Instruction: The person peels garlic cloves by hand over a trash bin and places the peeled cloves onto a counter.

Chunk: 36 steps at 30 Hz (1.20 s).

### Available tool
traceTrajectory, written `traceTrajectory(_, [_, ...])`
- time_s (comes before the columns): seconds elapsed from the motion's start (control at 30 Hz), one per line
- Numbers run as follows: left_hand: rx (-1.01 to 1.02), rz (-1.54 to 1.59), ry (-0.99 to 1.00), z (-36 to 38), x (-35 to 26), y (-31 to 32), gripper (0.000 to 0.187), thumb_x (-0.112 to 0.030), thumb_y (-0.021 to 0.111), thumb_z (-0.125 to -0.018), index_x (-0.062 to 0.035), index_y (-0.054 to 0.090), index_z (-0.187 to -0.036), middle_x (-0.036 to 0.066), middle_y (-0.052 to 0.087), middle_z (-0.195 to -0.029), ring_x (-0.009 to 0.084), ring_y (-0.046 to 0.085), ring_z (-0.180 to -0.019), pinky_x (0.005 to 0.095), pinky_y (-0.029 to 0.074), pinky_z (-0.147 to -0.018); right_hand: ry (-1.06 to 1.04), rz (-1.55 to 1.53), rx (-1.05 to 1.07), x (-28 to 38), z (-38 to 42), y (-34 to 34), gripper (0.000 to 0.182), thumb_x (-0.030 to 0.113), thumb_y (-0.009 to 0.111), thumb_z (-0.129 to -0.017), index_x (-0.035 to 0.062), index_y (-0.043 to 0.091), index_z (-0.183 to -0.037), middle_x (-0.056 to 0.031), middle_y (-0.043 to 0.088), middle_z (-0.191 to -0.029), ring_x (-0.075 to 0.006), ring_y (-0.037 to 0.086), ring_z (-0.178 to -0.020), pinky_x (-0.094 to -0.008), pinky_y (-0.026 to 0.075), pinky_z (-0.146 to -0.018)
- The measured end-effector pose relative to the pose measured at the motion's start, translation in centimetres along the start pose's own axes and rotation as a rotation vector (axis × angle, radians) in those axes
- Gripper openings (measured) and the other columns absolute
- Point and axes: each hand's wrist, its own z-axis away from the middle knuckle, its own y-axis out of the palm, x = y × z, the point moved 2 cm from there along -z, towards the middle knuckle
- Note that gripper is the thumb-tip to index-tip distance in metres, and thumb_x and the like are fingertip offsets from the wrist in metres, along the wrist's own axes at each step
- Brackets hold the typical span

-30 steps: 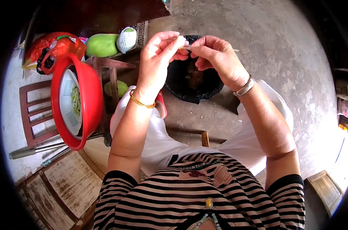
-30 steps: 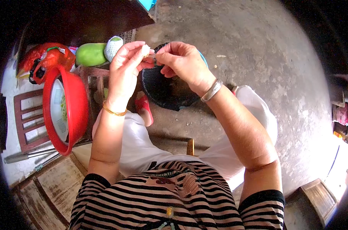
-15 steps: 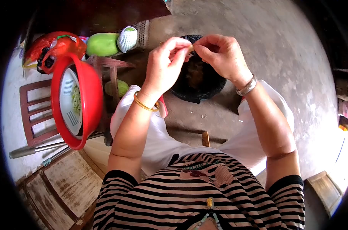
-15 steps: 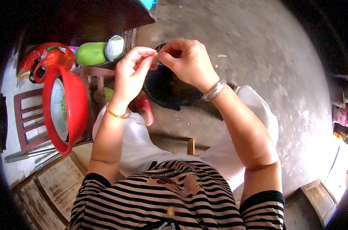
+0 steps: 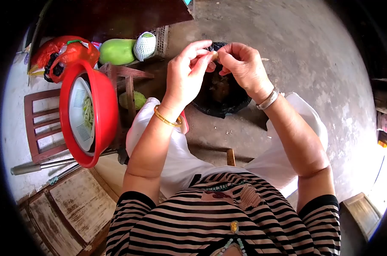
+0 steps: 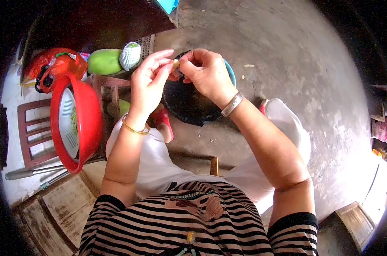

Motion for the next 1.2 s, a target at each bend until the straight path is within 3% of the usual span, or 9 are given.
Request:
traceTrajectory(0.1, [0.053,-0.046,0.01,-0.1,-0.4,-0.4,0.027,-0.005,0.052,-0.09,0.0007,0.055,-0.116,0.007,0.063,-0.094,0.0085,0.058,-0.076,0.0219,0.049,-0.069,0.069,-0.149,0.069,0.1,0.2,-0.1,0.02,0.017,0.06,-0.085,-0.0017,0.06,-0.089,-0.0028,0.061,-0.076,-0.0088,0.054,-0.06,-0.0226,0.048,-0.058])
traceTrajectory(0.33, [0.077,-0.079,0.047,-0.1,-0.3,-0.7,0.02,-0.006,0.051,-0.091,0.0014,0.057,-0.109,0.005,0.062,-0.094,0.0084,0.058,-0.075,0.0209,0.049,-0.067,0.164,-0.255,0.128,0.2,0.4,-0.1,0.019,0.018,0.06,-0.084,0.0003,0.061,-0.088,-0.0025,0.062,-0.079,-0.0084,0.054,-0.065,-0.0213,0.046,-0.063])
traceTrajectory(0.73, [0.138,0.392,-0.134,-0.2,0.3,0.0,0.019,-0.015,0.049,-0.093,-0.0032,0.054,-0.107,0.004,0.059,-0.092,0.0093,0.056,-0.076,0.0236,0.049,-0.067,0.21,-0.366,0.161,-0.5,0.2,-0.3,0.015,0.018,0.059,-0.083,0.003,0.061,-0.084,-0.0019,0.062,-0.077,-0.0082,0.053,-0.062,-0.0204,0.046,-0.062])
traceTrajectory(0.97, [0.087,0.173,-0.096,-0.6,0.2,-0.6,0.018,-0.014,0.052,-0.092,-0.0021,0.06,-0.102,0.002,0.061,-0.091,0.008,0.056,-0.079,0.0213,0.046,-0.069,0.022,-0.09,0.063,0.4,0.5,-0.5,0.013,0.013,0.061,-0.081,0.0001,0.061,-0.084,-0.0025,0.062,-0.074,-0.0068,0.053,-0.061,-0.0215,0.046,-0.059])
traceTrajectory(1.1, [0.037,-0.005,0.021,-0.5,-0.1,-0.6,0.014,-0.011,0.06,-0.087,0.0003,0.064,-0.094,0.0,0.061,-0.08,0.0065,0.055,-0.074,0.0195,0.044,-0.068,-0.146,0.127,0.036,0.6,0.5,-0.3,0.015,0.012,0.061,-0.08,-0.0023,0.062,-0.083,-0.0041,0.063,-0.073,-0.008,0.056,-0.065,-0.0229,0.048,-0.063])
traceTrajectory(1.2, [0.085,0.107,-0.07,-0.5,0.3,-0.9,0.013,-0.01,0.059,-0.087,0.0003,0.063,-0.094,0.002,0.062,-0.08,0.0075,0.056,-0.072,0.0199,0.045,-0.067,-0.186,0.191,0.051,0.8,0.6,-0.2,0.014,0.011,0.06,-0.08,-0.0024,0.062,-0.082,-0.0058,0.064,-0.073,-0.0088,0.057,-0.066,-0.0235,0.049,-0.066])
